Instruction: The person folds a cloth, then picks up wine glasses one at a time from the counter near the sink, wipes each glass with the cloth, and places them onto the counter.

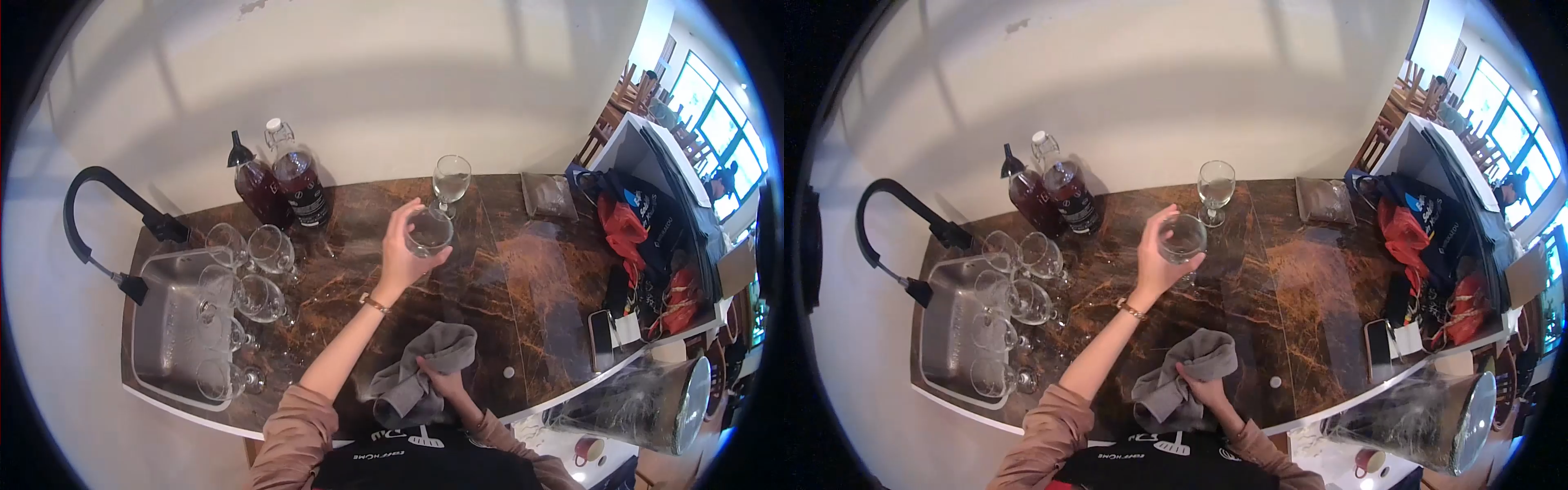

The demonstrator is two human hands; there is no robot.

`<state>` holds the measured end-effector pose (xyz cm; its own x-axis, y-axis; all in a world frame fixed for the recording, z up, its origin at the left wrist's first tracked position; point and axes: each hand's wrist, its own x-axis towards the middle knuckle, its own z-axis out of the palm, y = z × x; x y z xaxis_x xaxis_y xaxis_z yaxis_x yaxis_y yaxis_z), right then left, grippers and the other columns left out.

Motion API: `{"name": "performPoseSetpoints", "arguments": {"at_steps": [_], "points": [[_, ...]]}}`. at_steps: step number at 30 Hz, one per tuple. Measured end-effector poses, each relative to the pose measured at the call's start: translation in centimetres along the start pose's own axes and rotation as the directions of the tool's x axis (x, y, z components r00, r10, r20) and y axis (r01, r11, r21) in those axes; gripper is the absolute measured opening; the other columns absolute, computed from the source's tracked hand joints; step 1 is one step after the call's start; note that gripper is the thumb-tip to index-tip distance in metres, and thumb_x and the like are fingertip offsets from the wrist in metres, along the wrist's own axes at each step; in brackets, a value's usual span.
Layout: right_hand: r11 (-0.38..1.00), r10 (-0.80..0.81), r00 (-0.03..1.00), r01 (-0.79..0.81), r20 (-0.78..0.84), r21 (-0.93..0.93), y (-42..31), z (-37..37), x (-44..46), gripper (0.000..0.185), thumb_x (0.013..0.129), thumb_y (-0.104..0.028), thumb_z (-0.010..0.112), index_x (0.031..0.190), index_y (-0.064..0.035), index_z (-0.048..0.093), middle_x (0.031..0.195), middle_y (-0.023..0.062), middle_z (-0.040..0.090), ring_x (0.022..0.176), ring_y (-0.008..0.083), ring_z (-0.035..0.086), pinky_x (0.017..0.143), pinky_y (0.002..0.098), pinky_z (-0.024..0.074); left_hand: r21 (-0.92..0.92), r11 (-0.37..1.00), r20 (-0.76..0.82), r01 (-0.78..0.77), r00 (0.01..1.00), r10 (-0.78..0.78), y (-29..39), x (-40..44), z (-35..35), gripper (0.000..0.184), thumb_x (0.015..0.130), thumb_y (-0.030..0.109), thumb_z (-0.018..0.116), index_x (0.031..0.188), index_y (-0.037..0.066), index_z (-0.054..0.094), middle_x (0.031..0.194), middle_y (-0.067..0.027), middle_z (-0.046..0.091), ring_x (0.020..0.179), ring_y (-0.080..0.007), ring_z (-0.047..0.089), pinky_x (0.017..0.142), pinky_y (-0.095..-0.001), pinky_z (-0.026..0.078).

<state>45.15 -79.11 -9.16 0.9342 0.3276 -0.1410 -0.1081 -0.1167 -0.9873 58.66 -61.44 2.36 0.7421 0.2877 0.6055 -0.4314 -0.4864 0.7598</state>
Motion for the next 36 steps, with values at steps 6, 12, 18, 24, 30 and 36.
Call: {"name": "performPoseSetpoints", "arguments": {"at_steps": [6, 12, 18, 24, 30, 36], "points": [[0.992, 0.126, 0.988, -0.124, 0.091, -0.034, 0.6, -0.5, 0.1, 0.047, 0.071, -0.03, 0.069, 0.104, -0.0008, 0.053, 0.103, 0.0104, 0.056, 0.097, 0.0199, 0.052, 0.087, 0.0314, 0.0386, -0.052, 0.999, 0.012, 0.008, 1.0, -0.007, -2.2, 0.6, 5.6, 0.065, 0.056, 0.021, 0.077, 0.11, 0.005, 0.044, 0.107, -0.0089, 0.047, 0.102, -0.0202, 0.049, 0.08, -0.0313, 0.045], [0.998, 0.052, 0.998, -0.052, 0.018, -0.033, 0.4, -0.1, 0.0, 0.048, 0.071, -0.032, 0.068, 0.104, 0.0002, 0.052, 0.104, 0.0113, 0.056, 0.098, 0.0208, 0.052, 0.088, 0.0312, 0.038, -0.097, 0.995, -0.06, -0.015, 0.998, 0.009, -3.4, 0.8, 8.2, 0.067, 0.056, 0.026, 0.077, 0.11, 0.006, 0.043, 0.103, -0.0104, 0.047, 0.094, -0.0234, 0.051, 0.076, -0.0344, 0.045], [0.993, 0.117, 0.993, -0.117, 0.012, -0.019, -0.1, -0.1, -0.1, 0.046, 0.072, -0.03, 0.068, 0.102, 0.0008, 0.053, 0.102, 0.0113, 0.056, 0.097, 0.0199, 0.052, 0.088, 0.0312, 0.0379, -0.055, 0.998, -0.034, -0.022, 0.999, 0.02, -3.9, 0.9, 8.6, 0.068, 0.059, 0.026, 0.076, 0.113, 0.007, 0.041, 0.105, -0.01, 0.045, 0.101, -0.0216, 0.049, 0.082, -0.0332, 0.044], [0.995, 0.062, 0.998, -0.064, 0.021, 0.083, 0.2, 0.0, -0.2, 0.042, 0.071, -0.024, 0.07, 0.101, 0.0004, 0.054, 0.1, 0.0096, 0.057, 0.093, 0.0176, 0.053, 0.084, 0.0302, 0.0403, -0.027, 0.999, -0.081, -0.038, 0.996, 0.035, -3.5, 0.8, 8.6, 0.072, 0.057, 0.029, 0.077, 0.113, 0.005, 0.041, 0.105, -0.0108, 0.045, 0.099, -0.0217, 0.049, 0.081, -0.0317, 0.043], [0.987, 0.138, 0.989, -0.133, -0.047, 0.087, -0.6, 0.4, -0.2, 0.039, 0.07, -0.022, 0.071, 0.096, 0.0014, 0.055, 0.097, 0.0087, 0.056, 0.088, 0.0163, 0.052, 0.078, 0.0277, 0.0423, 0.009, 0.996, -0.113, 0.091, 0.99, -0.089, -2.0, 0.0, 6.8, 0.097, 0.052, 0.036, 0.08, 0.127, 0.005, 0.027, 0.11, -0.0115, 0.043, 0.103, -0.0228, 0.045, 0.086, -0.0338, 0.04], [0.987, 0.16, 0.986, -0.159, -0.039, 0.036, 0.7, -0.6, -0.4, 0.045, 0.075, -0.028, 0.066, 0.104, 0.0025, 0.049, 0.103, 0.0095, 0.052, 0.095, 0.0185, 0.048, 0.086, 0.0291, 0.0366, -0.118, 0.985, -0.221, 0.129, 0.963, -0.153, 1.4, -5.6, -0.8, 0.094, 0.059, 0.029, 0.077, 0.129, 0.001, 0.02, 0.118, -0.0128, 0.037, 0.108, -0.0245, 0.041, 0.09, -0.0355, 0.035]]}}
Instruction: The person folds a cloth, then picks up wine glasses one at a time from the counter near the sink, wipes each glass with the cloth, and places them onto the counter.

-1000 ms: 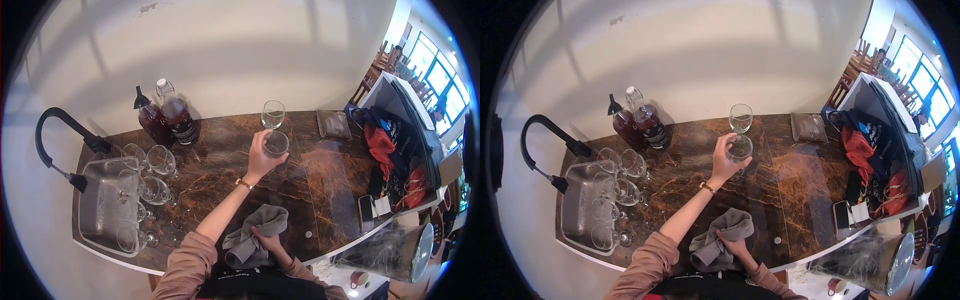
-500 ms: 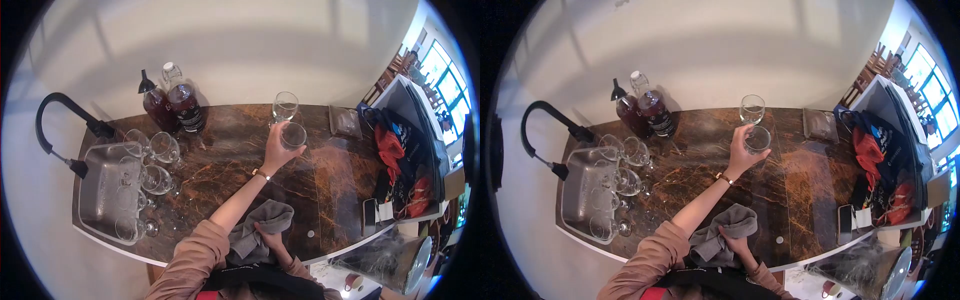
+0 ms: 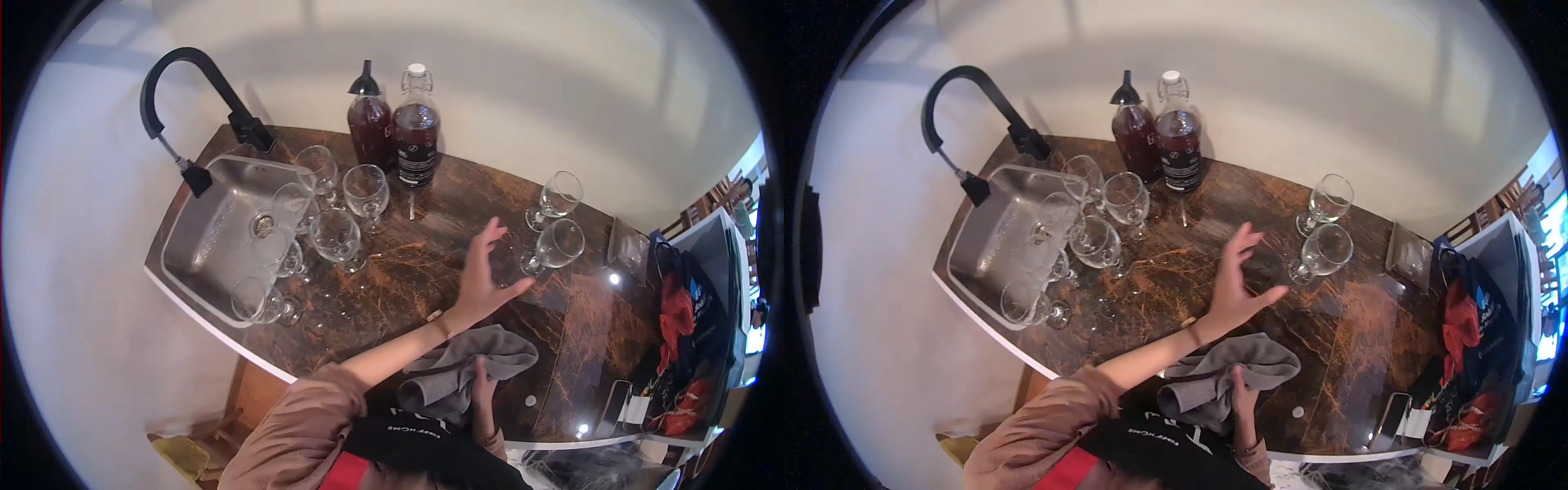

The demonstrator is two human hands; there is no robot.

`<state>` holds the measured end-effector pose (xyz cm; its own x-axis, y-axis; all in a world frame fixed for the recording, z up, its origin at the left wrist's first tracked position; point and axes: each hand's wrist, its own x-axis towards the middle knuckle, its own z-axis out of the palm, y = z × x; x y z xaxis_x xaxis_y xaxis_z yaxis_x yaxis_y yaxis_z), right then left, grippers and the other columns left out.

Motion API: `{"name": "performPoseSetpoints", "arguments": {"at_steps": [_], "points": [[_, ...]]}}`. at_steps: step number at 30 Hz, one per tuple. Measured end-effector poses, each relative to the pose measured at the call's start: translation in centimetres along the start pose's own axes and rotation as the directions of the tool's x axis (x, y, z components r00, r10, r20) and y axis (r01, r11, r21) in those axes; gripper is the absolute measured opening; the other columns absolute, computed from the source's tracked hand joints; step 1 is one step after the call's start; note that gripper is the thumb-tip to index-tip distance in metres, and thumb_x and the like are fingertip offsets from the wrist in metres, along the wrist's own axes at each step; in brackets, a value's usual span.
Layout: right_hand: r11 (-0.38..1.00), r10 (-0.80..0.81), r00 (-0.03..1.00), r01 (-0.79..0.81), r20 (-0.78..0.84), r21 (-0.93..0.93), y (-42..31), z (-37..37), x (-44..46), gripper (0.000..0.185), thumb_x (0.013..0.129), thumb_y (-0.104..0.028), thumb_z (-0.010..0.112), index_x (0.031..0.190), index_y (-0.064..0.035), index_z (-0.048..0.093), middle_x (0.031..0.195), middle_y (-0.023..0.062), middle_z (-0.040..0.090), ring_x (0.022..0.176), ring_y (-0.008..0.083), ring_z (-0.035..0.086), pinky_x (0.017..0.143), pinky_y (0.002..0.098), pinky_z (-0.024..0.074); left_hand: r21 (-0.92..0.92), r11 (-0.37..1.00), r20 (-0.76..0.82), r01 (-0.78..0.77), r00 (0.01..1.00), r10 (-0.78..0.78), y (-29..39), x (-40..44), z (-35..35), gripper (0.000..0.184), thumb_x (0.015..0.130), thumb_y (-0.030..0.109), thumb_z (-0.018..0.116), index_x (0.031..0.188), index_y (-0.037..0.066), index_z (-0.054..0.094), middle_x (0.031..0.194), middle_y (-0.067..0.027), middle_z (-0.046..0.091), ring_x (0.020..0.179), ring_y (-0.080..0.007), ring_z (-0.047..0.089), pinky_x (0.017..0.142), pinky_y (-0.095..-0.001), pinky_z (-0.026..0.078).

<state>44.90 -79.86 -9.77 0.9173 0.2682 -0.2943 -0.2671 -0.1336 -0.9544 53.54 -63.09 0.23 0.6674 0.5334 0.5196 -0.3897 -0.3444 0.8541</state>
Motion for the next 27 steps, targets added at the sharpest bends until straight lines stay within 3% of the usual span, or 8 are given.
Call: {"name": "performPoseSetpoints", "arguments": {"at_steps": [2, 6, 15, 17, 20, 22, 24, 27], "points": [[0.949, -0.065, 0.994, 0.09, -0.092, 0.302, 3.3, -0.5, 0.7, 0.042, 0.081, -0.031, 0.057, 0.104, 0.0027, 0.049, 0.104, 0.0088, 0.051, 0.097, 0.019, 0.047, 0.087, 0.0299, 0.0356, 0.238, 0.97, -0.102, -0.055, 0.992, 0.081, 1.7, -2.1, -4.8, 0.081, 0.065, 0.019, 0.071, 0.127, 0.0, 0.022, 0.121, -0.0137, 0.035, 0.112, -0.0239, 0.037, 0.091, -0.0351, 0.033], [0.951, -0.053, 0.997, 0.035, 0.052, 0.306, 3.2, -1.2, 1.1, 0.046, 0.087, -0.037, 0.041, 0.109, 0.0026, 0.046, 0.105, 0.0093, 0.051, 0.098, 0.0187, 0.047, 0.088, 0.0304, 0.0349, 0.559, 0.805, -0.506, 0.198, 0.851, 0.142, 1.7, -5.8, -12.1, 0.075, 0.069, 0.013, 0.066, 0.127, 0.0, 0.02, 0.126, -0.0143, 0.028, 0.117, -0.0259, 0.029, 0.097, -0.0375, 0.023], [0.738, 0.211, 0.939, -0.335, 0.271, 0.586, -6.1, -0.8, -1.3, 0.054, 0.084, -0.043, 0.042, 0.12, -0.002, 0.04, 0.12, 0.0119, 0.046, 0.11, 0.0268, 0.044, 0.095, 0.0398, 0.0325, 0.223, 0.925, -0.55, 0.308, 0.823, -0.141, -5.5, -6.7, -17.3, 0.088, 0.067, 0.017, 0.072, 0.13, 0.006, 0.011, 0.123, -0.0231, 0.034, 0.114, -0.0294, 0.036, 0.096, -0.0398, 0.026], [0.323, 0.038, 0.843, -0.519, 0.537, 0.792, -5.7, -1.9, -1.4, 0.062, 0.084, -0.049, 0.039, 0.124, -0.0019, 0.036, 0.124, 0.0139, 0.042, 0.113, 0.0291, 0.04, 0.095, 0.0429, 0.0323, 0.215, 0.923, -0.531, 0.32, 0.831, -0.165, -6.6, -6.9, -17.3, 0.088, 0.067, 0.017, 0.072, 0.13, 0.004, 0.012, 0.122, -0.0231, 0.035, 0.114, -0.0293, 0.037, 0.095, -0.0392, 0.027], [0.32, -0.287, 0.879, -0.288, 0.381, 0.903, -8.6, -1.6, -2.8, 0.067, 0.083, -0.055, 0.035, 0.127, -0.0055, 0.032, 0.128, 0.013, 0.037, 0.116, 0.0296, 0.037, 0.097, 0.0437, 0.0297, 0.249, 0.912, -0.523, 0.325, 0.838, -0.156, -6.8, -6.6, -17.4, 0.083, 0.068, 0.016, 0.072, 0.128, 0.005, 0.016, 0.123, -0.0166, 0.035, 0.113, -0.0232, 0.036, 0.094, -0.0328, 0.027], [0.368, -0.136, 0.934, -0.262, 0.33, 0.892, -6.2, -2.9, -1.6, 0.067, 0.083, -0.056, 0.034, 0.129, -0.0077, 0.031, 0.13, 0.0117, 0.034, 0.116, 0.0278, 0.037, 0.098, 0.0412, 0.0291, 0.286, 0.905, -0.529, 0.316, 0.839, -0.126, -5.9, -6.0, -17.3, 0.081, 0.068, 0.017, 0.073, 0.128, 0.003, 0.019, 0.122, -0.016, 0.038, 0.112, -0.0218, 0.038, 0.095, -0.0332, 0.027], [0.656, 0.023, 0.992, -0.11, 0.126, 0.747, -5.5, -2.9, -1.4, 0.067, 0.083, -0.056, 0.034, 0.129, -0.0068, 0.03, 0.129, 0.0105, 0.036, 0.116, 0.0256, 0.037, 0.097, 0.039, 0.0313, 0.254, 0.925, -0.519, 0.282, 0.847, -0.116, -6.6, -5.6, -17.6, 0.08, 0.068, 0.016, 0.072, 0.127, 0.003, 0.021, 0.121, -0.016, 0.039, 0.112, -0.0217, 0.039, 0.094, -0.0331, 0.028], [0.795, 0.125, 0.992, -0.113, 0.021, 0.596, -6.1, -4.0, -1.4, 0.054, 0.084, -0.039, 0.044, 0.124, -0.0039, 0.037, 0.121, 0.0092, 0.044, 0.111, 0.0237, 0.042, 0.093, 0.0348, 0.0344, 0.19, 0.957, -0.513, 0.22, 0.853, -0.094, -7.2, -4.8, -18.1, 0.078, 0.068, 0.013, 0.072, 0.127, 0.003, 0.023, 0.116, -0.0158, 0.043, 0.106, -0.0213, 0.043, 0.091, -0.0326, 0.034]]}}
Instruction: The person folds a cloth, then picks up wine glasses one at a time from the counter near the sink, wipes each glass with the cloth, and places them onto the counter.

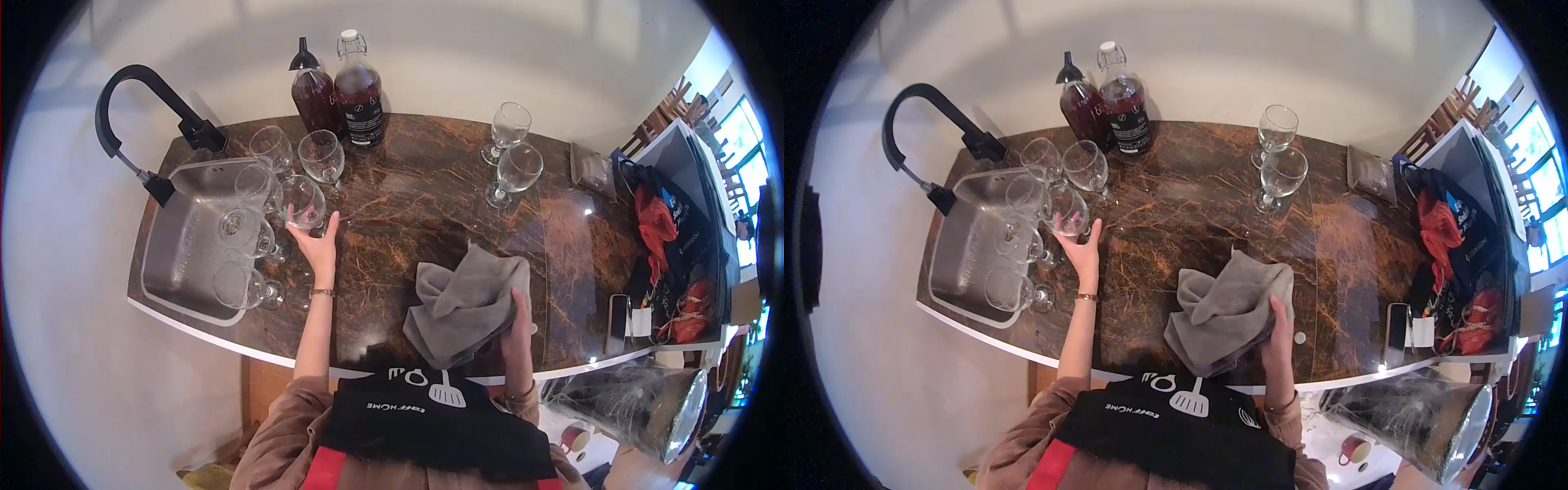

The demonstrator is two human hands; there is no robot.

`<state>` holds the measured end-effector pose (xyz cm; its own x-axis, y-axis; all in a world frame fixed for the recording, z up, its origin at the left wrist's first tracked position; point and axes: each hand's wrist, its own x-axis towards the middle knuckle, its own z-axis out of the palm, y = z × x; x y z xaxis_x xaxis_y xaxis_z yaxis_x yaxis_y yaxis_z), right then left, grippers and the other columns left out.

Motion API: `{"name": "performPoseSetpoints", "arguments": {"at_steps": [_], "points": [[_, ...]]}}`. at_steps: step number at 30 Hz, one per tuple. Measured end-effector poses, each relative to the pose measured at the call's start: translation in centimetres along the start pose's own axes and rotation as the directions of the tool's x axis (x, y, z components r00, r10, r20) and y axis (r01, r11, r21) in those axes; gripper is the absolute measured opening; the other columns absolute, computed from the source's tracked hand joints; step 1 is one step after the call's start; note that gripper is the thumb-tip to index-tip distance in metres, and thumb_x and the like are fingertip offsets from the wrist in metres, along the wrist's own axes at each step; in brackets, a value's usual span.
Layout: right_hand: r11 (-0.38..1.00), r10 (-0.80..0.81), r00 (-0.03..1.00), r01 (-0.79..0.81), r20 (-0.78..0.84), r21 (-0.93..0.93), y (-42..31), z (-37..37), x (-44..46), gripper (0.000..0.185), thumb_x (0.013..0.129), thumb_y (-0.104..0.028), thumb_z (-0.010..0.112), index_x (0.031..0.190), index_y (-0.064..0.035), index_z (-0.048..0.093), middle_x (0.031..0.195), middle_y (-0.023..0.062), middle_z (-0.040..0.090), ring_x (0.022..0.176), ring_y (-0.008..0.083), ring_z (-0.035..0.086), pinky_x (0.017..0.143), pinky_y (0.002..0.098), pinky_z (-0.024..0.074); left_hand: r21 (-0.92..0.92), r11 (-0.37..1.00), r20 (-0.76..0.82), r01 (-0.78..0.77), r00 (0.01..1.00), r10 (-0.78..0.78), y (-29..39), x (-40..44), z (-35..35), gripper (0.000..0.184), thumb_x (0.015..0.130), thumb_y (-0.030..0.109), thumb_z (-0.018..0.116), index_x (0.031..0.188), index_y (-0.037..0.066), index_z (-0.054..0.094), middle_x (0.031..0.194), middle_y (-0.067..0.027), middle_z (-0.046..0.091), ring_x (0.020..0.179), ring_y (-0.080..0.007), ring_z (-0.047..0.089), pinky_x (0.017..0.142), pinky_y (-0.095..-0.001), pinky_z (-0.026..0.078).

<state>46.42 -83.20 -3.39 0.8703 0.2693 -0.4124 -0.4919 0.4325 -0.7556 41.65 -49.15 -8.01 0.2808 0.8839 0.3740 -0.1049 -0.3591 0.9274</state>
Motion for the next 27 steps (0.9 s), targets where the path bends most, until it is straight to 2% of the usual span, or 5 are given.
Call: {"name": "performPoseSetpoints", "arguments": {"at_steps": [4, 7, 14, 21, 27], "points": [[0.912, -0.148, 0.989, 0.13, -0.017, -0.39, -2.1, -0.7, -0.4, 0.041, 0.083, -0.021, 0.046, 0.117, 0.0023, 0.043, 0.114, 0.0112, 0.05, 0.104, 0.0248, 0.048, 0.088, 0.033, 0.0365, -0.108, 0.992, 0.025, 0.062, 0.998, -0.06, 0.1, 1.2, -0.1, 0.072, 0.066, 0.01, 0.073, 0.124, 0.004, 0.029, 0.105, -0.0132, 0.05, 0.098, -0.0188, 0.049, 0.083, -0.0304, 0.041], [-0.022, -0.453, 0.778, 0.479, 0.436, -0.877, -6.1, 1.8, -3.1, 0.038, 0.086, -0.021, 0.043, 0.116, 0.0038, 0.043, 0.112, 0.0202, 0.049, 0.107, 0.0316, 0.046, 0.09, 0.0315, 0.0323, -0.086, 0.996, 0.037, 0.02, 0.999, -0.017, -0.3, 1.3, -0.4, 0.068, 0.066, 0.008, 0.072, 0.121, 0.004, 0.032, 0.105, -0.0124, 0.049, 0.096, -0.0171, 0.049, 0.082, -0.0295, 0.042], [0.898, -0.378, 0.898, 0.415, 0.227, -0.145, -10.5, -1.7, -6.8, 0.052, 0.081, -0.031, 0.048, 0.119, 0.0032, 0.041, 0.115, 0.0151, 0.048, 0.108, 0.0248, 0.046, 0.092, 0.0358, 0.0354, -0.343, 0.917, 0.323, 0.202, 0.942, -0.087, 4.1, -2.1, -2.7, 0.061, 0.071, 0.019, 0.068, 0.12, 0.006, 0.033, 0.097, -0.0063, 0.048, 0.077, -0.0222, 0.059, 0.071, -0.0306, 0.047], [0.91, 0.172, 0.909, 0.001, 0.379, -0.415, -4.7, 8.4, -6.0, 0.058, 0.081, -0.034, 0.048, 0.125, 0.0005, 0.032, 0.122, 0.0139, 0.041, 0.113, 0.0253, 0.041, 0.094, 0.0361, 0.0335, -0.392, 0.83, 0.643, 0.397, 0.764, -0.062, 14.9, -5.8, -1.3, 0.095, 0.053, 0.052, 0.073, 0.121, 0.002, 0.029, 0.091, -0.0061, 0.051, 0.083, -0.0179, 0.055, 0.073, -0.0314, 0.049], [0.592, -0.225, 0.533, 0.74, 0.816, -0.32, 2.4, 7.7, -3.2, 0.058, 0.075, -0.029, 0.061, 0.12, -0.0001, 0.038, 0.117, 0.0101, 0.045, 0.107, 0.0197, 0.044, 0.09, 0.0327, 0.0352, -0.293, 0.948, 0.673, -0.126, 0.677, 0.298, 16.7, -9.3, 0.6, 0.082, 0.051, 0.044, 0.075, 0.112, 0.002, 0.041, 0.089, -0.0092, 0.057, 0.093, -0.0162, 0.051, 0.082, -0.0283, 0.039]]}}
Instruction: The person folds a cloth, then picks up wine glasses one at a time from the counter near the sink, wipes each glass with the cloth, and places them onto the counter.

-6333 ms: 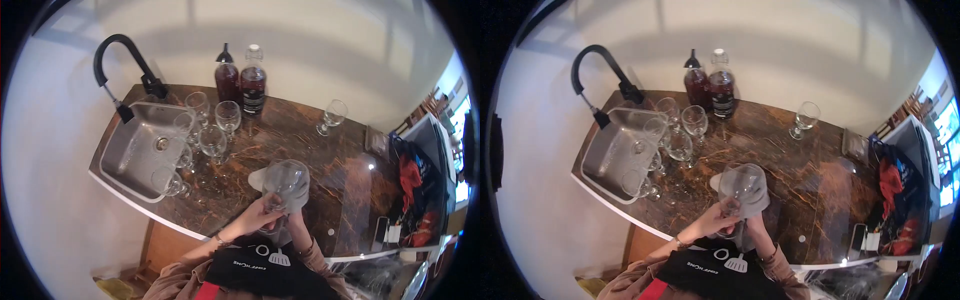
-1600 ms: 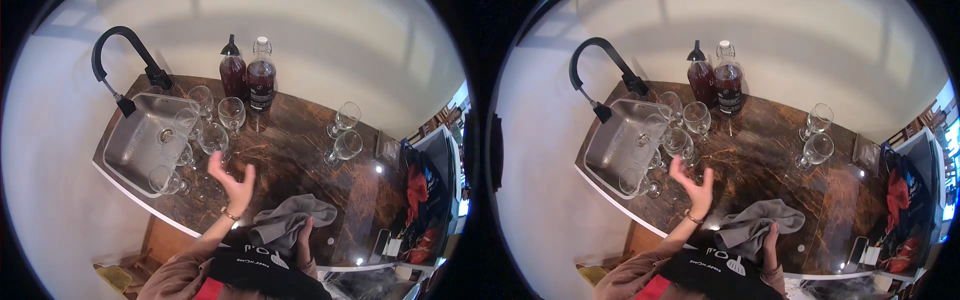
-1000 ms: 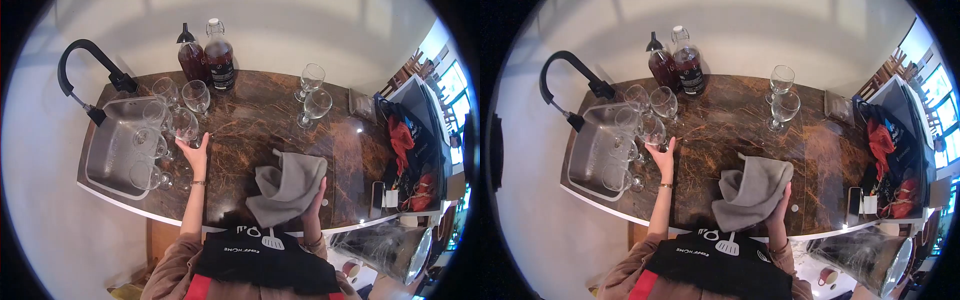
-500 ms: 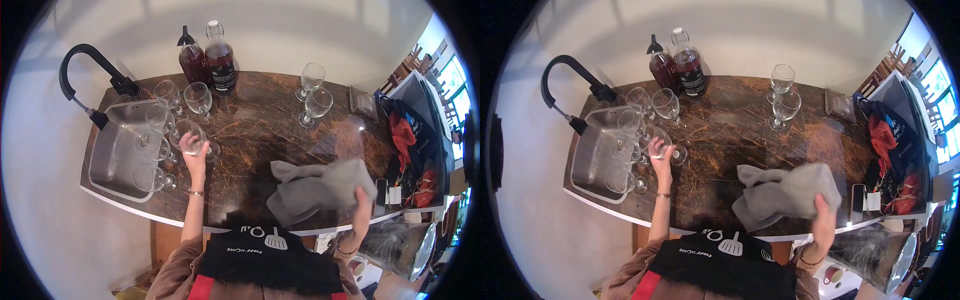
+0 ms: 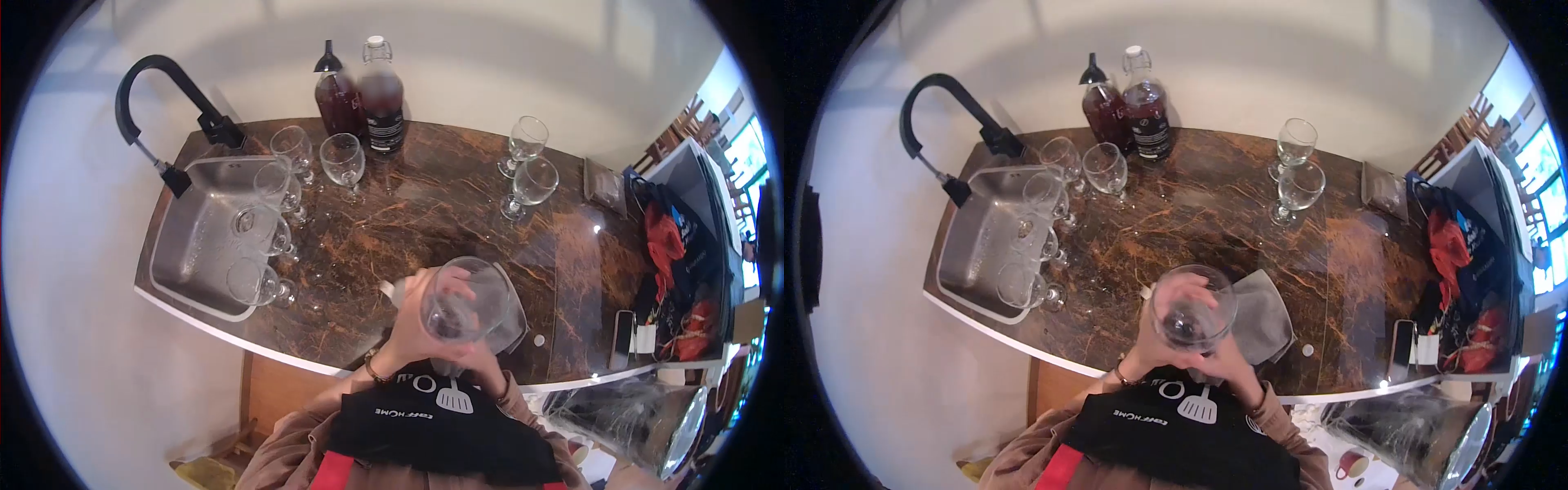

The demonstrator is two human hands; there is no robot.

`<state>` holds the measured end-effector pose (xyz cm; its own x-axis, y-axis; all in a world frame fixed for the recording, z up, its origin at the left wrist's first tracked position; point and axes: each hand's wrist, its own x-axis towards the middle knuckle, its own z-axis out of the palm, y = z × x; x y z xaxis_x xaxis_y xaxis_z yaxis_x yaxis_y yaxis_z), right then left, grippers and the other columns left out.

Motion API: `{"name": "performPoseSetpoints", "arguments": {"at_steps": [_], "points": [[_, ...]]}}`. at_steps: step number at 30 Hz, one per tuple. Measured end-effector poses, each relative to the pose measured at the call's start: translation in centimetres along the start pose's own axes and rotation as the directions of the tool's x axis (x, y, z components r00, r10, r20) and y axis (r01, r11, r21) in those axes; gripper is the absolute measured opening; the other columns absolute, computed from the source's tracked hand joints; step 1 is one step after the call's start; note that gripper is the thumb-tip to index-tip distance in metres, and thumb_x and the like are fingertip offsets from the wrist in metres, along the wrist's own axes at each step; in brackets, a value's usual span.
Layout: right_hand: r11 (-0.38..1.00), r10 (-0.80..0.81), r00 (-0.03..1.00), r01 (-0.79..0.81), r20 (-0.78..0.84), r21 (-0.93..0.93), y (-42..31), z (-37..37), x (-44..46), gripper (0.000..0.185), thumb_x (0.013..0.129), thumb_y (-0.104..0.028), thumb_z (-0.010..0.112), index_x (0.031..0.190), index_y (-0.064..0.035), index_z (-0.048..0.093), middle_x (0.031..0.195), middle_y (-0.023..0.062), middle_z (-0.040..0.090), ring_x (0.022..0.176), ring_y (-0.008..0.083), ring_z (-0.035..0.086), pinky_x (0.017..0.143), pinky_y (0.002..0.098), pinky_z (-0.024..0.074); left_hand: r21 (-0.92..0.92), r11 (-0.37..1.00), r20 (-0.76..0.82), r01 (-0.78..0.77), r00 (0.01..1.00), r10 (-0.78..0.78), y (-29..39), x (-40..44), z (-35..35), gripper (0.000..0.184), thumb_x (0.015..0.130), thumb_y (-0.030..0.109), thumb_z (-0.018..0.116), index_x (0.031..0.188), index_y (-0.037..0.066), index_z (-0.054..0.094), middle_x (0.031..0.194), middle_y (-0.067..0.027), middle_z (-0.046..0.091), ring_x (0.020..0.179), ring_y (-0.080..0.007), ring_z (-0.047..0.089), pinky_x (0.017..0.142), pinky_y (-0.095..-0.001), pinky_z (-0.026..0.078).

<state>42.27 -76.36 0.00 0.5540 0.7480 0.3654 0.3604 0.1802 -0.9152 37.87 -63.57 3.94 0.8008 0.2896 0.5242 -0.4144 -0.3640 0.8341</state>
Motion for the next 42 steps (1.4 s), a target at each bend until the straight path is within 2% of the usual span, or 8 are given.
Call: {"name": "performPoseSetpoints", "arguments": {"at_steps": [6, 10, 14, 20, 24, 31, 38, 42], "points": [[0.645, 0.451, 0.809, -0.588, 0.378, 0.488, 1.5, -2.8, -1.5, 0.069, 0.061, -0.009, 0.072, 0.119, 0.0005, 0.036, 0.112, 0.0109, 0.047, 0.101, 0.0207, 0.048, 0.088, 0.0314, 0.0379, -0.627, 0.549, 0.512, 0.553, 0.823, -0.244, -1.8, 0.7, 0.9, 0.061, 0.062, 0.021, 0.069, 0.114, 0.005, 0.04, 0.094, -0.0063, 0.055, 0.085, -0.0144, 0.053, 0.076, -0.0282, 0.043], [0.066, 0.572, 0.755, -0.433, 0.322, 0.899, 0.7, -1.2, -1.1, 0.057, 0.072, -0.021, 0.058, 0.121, -0.0003, 0.036, 0.11, 0.0141, 0.05, 0.098, 0.0246, 0.052, 0.086, 0.0369, 0.0421, -0.78, 0.319, 0.397, 0.538, 0.82, -0.413, -1.4, 0.2, 1.0, 0.075, 0.065, 0.042, 0.067, 0.121, 0.007, 0.03, 0.096, -0.012, 0.054, 0.086, -0.0206, 0.056, 0.078, -0.0316, 0.045], [-0.074, 0.74, 0.61, -0.345, 0.283, 0.936, -0.6, -0.1, 1.2, 0.051, 0.082, -0.042, 0.045, 0.115, -0.0029, 0.044, 0.11, 0.0121, 0.052, 0.098, 0.0242, 0.053, 0.086, 0.0384, 0.0428, -0.838, 0.439, 0.063, 0.323, 0.858, -0.51, -2.3, -0.5, 1.4, 0.075, 0.063, 0.025, 0.074, 0.12, 0.004, 0.029, 0.097, -0.0101, 0.051, 0.089, -0.0181, 0.054, 0.079, -0.0311, 0.045], [0.535, 0.767, 0.612, -0.444, -0.193, 0.719, -0.8, 0.5, -0.5, 0.048, 0.087, -0.043, 0.036, 0.116, -0.0058, 0.045, 0.111, 0.01, 0.051, 0.101, 0.0217, 0.05, 0.09, 0.0348, 0.0389, -0.145, 0.989, -0.064, -0.02, 0.998, 0.011, -2.3, -1.8, 2.6, 0.074, 0.052, 0.014, 0.078, 0.115, 0.002, 0.04, 0.095, -0.0104, 0.053, 0.081, -0.0163, 0.056, 0.071, -0.0274, 0.047], [0.817, 0.562, 0.718, -0.56, -0.41, 0.139, 2.6, 0.1, -3.7, 0.042, 0.091, -0.035, 0.034, 0.118, -0.0049, 0.044, 0.118, 0.0105, 0.044, 0.107, 0.02, 0.044, 0.093, 0.0311, 0.0329, -0.133, 0.987, -0.25, -0.086, 0.967, 0.051, -0.6, -0.9, 3.0, 0.074, 0.05, 0.016, 0.08, 0.113, 0.002, 0.042, 0.094, -0.0098, 0.053, 0.073, -0.0134, 0.056, 0.066, -0.0248, 0.046], [0.806, 0.578, 0.564, -0.51, -0.591, 0.301, 3.3, 0.8, -6.6, 0.046, 0.09, -0.037, 0.038, 0.118, -0.0001, 0.043, 0.114, 0.0136, 0.041, 0.11, 0.0234, 0.038, 0.094, 0.0331, 0.0275, -0.39, 0.847, -0.152, 0.362, 0.881, -0.447, -0.2, 0.7, 0.8, 0.073, 0.059, 0.0, 0.073, 0.118, 0.008, 0.032, 0.094, -0.0076, 0.049, 0.076, -0.0095, 0.052, 0.068, -0.0234, 0.044], [0.949, 0.178, 0.982, -0.188, -0.063, -0.253, 1.3, -2.3, -5.0, 0.046, 0.085, -0.035, 0.045, 0.114, 0.0007, 0.045, 0.116, 0.0148, 0.044, 0.109, 0.0246, 0.042, 0.091, 0.0337, 0.0321, -0.626, 0.307, 0.486, 0.717, 0.666, -0.566, -1.2, -1.5, 0.6, 0.06, 0.075, 0.006, 0.063, 0.122, 0.009, 0.025, 0.117, -0.0094, 0.037, 0.105, -0.0154, 0.042, 0.084, -0.0281, 0.042], [0.924, 0.078, 0.996, -0.091, -0.05, -0.371, -0.8, -3.4, -1.8, 0.046, 0.083, -0.035, 0.048, 0.112, 0.0011, 0.045, 0.117, 0.0153, 0.045, 0.108, 0.0251, 0.044, 0.089, 0.0339, 0.034, -0.501, 0.644, 0.508, 0.578, 0.799, -0.322, 0.1, -1.8, 0.4, 0.074, 0.075, -0.002, 0.06, 0.131, 0.012, 0.014, 0.124, -0.0089, 0.032, 0.113, -0.0174, 0.036, 0.088, -0.03, 0.041]]}}
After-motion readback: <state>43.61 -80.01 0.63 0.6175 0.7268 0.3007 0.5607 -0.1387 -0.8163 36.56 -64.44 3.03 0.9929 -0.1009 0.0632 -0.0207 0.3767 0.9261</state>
